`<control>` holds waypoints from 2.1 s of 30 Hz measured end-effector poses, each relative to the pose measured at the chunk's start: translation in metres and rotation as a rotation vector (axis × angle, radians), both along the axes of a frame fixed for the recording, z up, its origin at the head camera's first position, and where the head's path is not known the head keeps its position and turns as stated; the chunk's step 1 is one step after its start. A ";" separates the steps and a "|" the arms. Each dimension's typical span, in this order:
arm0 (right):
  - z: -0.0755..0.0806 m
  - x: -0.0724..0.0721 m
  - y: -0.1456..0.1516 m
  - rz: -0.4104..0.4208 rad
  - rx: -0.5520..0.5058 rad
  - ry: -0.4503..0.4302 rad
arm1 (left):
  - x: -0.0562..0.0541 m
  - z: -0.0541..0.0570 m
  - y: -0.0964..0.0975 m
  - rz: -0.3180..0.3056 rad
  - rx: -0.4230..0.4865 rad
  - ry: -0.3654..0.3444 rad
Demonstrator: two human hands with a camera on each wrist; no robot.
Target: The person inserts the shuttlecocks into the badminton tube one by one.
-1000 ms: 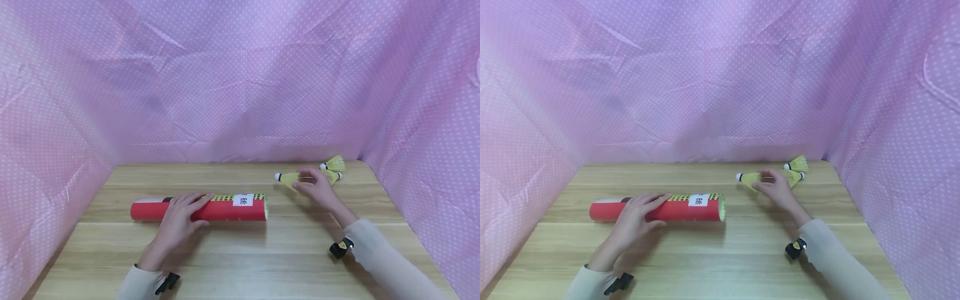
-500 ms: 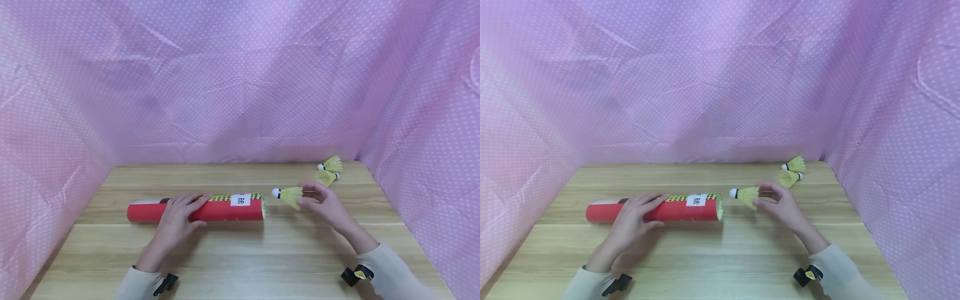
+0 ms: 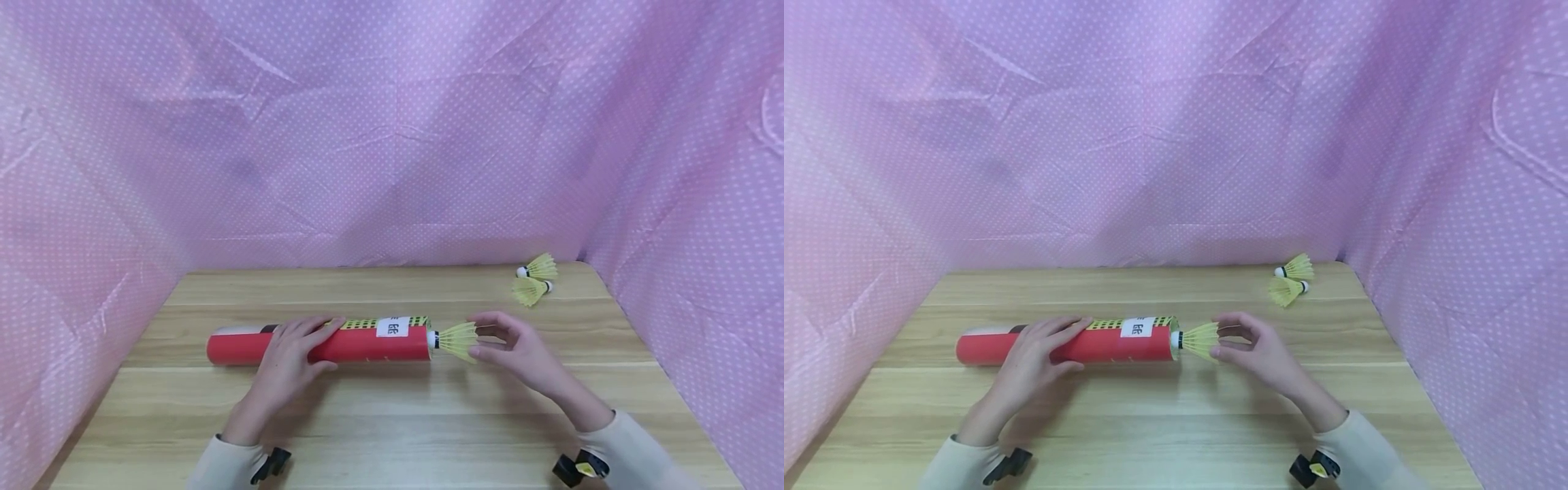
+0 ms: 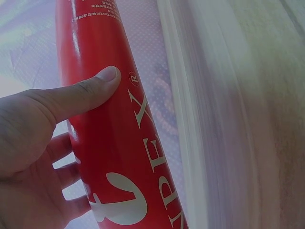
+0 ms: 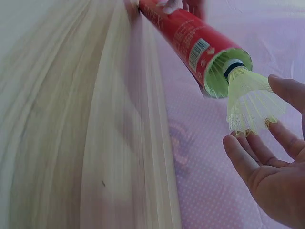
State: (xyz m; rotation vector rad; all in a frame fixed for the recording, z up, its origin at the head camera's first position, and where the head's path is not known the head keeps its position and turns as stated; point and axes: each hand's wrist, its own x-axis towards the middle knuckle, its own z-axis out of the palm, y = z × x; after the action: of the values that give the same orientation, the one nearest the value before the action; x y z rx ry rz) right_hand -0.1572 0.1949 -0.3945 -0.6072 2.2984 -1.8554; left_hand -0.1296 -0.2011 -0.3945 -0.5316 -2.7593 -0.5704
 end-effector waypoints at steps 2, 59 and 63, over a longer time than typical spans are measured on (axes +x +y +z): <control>0.000 0.000 -0.006 0.011 -0.004 0.003 | 0.001 0.000 0.000 -0.007 -0.001 0.006; -0.006 0.009 -0.041 0.020 -0.008 0.134 | 0.004 0.004 0.004 0.005 -0.007 -0.030; -0.005 0.009 -0.042 0.020 -0.011 0.124 | 0.003 0.004 0.005 0.002 -0.006 -0.026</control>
State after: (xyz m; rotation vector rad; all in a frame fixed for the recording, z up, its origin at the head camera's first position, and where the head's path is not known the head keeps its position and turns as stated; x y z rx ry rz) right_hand -0.1478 0.1530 -0.3992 -0.7641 2.3499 -1.8724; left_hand -0.1263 -0.1965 -0.3910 -0.5268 -2.7864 -0.5726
